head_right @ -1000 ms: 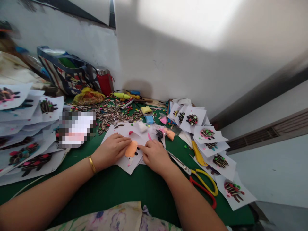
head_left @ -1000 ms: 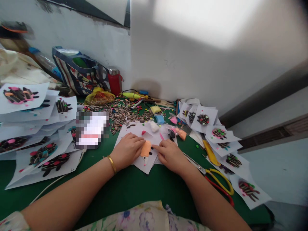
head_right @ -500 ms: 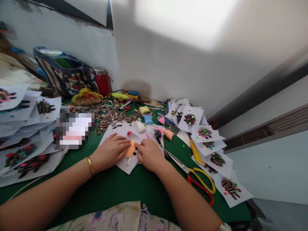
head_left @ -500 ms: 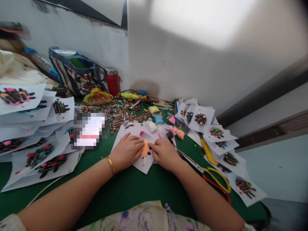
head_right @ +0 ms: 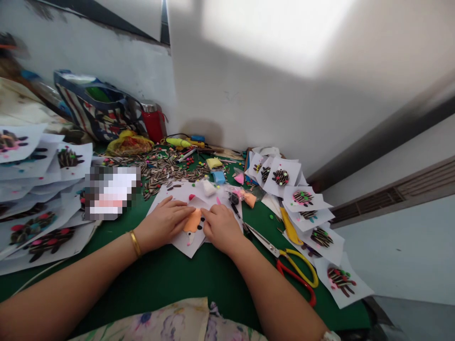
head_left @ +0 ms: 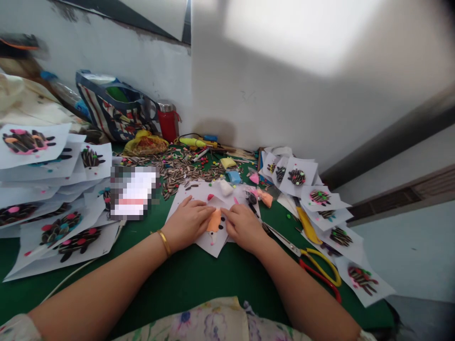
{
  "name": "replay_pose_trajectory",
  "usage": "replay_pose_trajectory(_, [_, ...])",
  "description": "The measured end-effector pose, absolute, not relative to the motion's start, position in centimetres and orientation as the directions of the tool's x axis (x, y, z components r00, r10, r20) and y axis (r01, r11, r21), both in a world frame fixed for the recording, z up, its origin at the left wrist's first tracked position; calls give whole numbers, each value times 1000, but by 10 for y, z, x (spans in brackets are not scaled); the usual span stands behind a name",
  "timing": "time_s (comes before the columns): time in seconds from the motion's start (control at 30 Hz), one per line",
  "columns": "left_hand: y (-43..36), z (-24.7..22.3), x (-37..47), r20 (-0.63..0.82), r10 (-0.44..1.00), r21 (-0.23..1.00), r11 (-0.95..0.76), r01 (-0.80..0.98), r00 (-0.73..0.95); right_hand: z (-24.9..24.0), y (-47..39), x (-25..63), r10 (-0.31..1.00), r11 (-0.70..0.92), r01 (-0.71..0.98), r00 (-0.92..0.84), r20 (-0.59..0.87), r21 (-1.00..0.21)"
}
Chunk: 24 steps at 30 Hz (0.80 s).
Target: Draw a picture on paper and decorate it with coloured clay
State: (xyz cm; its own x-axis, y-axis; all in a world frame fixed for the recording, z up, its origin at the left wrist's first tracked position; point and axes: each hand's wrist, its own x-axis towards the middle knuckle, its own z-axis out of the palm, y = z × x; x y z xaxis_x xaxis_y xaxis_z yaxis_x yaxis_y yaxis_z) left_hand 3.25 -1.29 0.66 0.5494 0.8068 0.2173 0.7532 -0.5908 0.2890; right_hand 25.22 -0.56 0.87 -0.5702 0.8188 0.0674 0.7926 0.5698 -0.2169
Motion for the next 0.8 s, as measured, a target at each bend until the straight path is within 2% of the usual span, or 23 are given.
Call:
replay_pose_trajectory(0.3, [-12,4,31,232,802,300,-597,744,550,9,-7,250,820,566,794,-570,49,-222])
replay_pose_trajectory(0.53, [-5,0,27,217,849,430,-526,734,482,7,-6,250,823,557,789,-566,48,-259])
replay_pose_trajectory(0.8, [-11,4,32,237,797,285,-603,745,555,8,-5,248,825,549,797,-565,13,-252])
